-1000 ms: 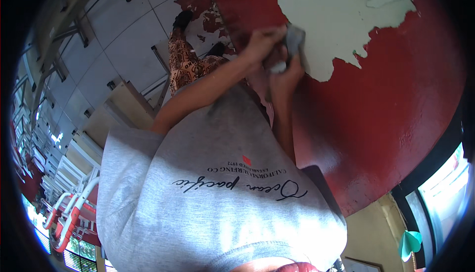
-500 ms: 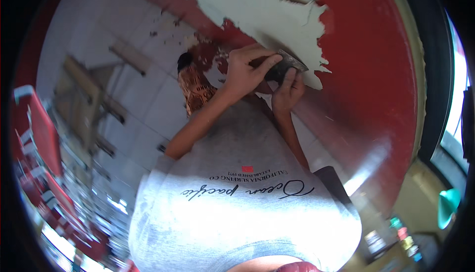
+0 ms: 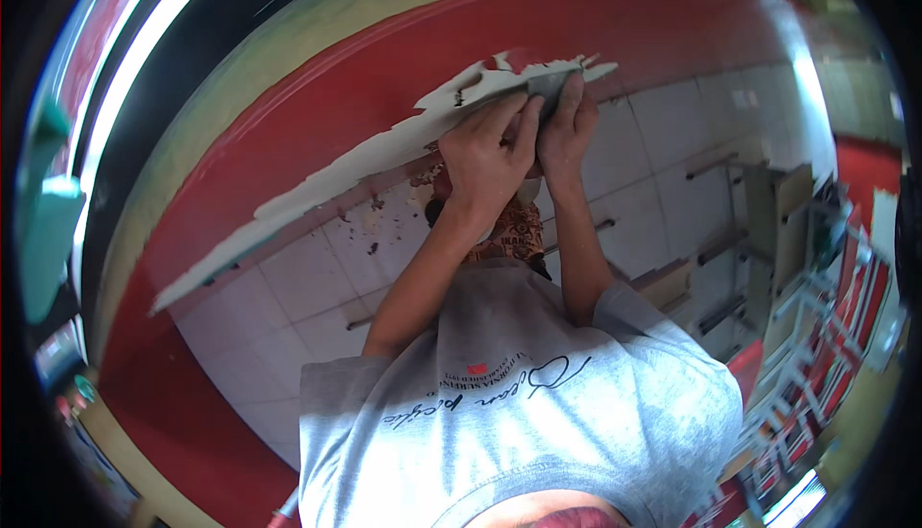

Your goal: Scraping layers of old paint off a red wall using a putty knife and a secondary scraper tool.

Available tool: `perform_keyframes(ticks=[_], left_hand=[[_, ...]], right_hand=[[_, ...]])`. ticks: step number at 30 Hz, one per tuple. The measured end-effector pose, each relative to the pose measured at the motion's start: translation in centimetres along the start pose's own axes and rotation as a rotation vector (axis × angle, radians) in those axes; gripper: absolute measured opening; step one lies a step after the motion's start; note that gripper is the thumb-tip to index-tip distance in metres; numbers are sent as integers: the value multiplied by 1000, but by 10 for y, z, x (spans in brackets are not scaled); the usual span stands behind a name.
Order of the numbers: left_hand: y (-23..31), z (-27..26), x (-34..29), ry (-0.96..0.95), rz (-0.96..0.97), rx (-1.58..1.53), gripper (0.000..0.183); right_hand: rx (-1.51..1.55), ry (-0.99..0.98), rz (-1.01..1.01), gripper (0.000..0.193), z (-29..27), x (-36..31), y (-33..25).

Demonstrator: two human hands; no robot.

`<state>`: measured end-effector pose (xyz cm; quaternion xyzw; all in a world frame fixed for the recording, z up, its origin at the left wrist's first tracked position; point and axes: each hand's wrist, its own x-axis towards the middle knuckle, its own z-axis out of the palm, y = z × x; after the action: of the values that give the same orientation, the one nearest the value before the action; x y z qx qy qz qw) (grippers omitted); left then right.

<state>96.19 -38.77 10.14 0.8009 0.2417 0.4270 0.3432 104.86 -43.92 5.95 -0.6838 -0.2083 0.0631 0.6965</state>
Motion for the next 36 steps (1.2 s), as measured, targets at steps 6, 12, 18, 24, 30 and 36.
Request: perform_keyframes(ticks=[6,12,18,24,30,36], left_hand=[[-11,-23,-6,-19,9,-31,12],[-3,-24,-4,0,46,1,13],[-5,-48,-5,-30,10,54,10],[-9,-95,-1,-159,149,132,11],[-33,-224,-10,137,742,191,8],[-45,-285,16,367,981,188,29]], right_hand=[[29,83,118,50,22,-32,-5],[275,33,204,39,22,-31,-8],[391,16,86,44,32,-85,-15],[-50,-14,-6,61,41,-102,-12],[-24,133,4,63,37,-88,-4],[85,203,106,59,27,-67,-17]])
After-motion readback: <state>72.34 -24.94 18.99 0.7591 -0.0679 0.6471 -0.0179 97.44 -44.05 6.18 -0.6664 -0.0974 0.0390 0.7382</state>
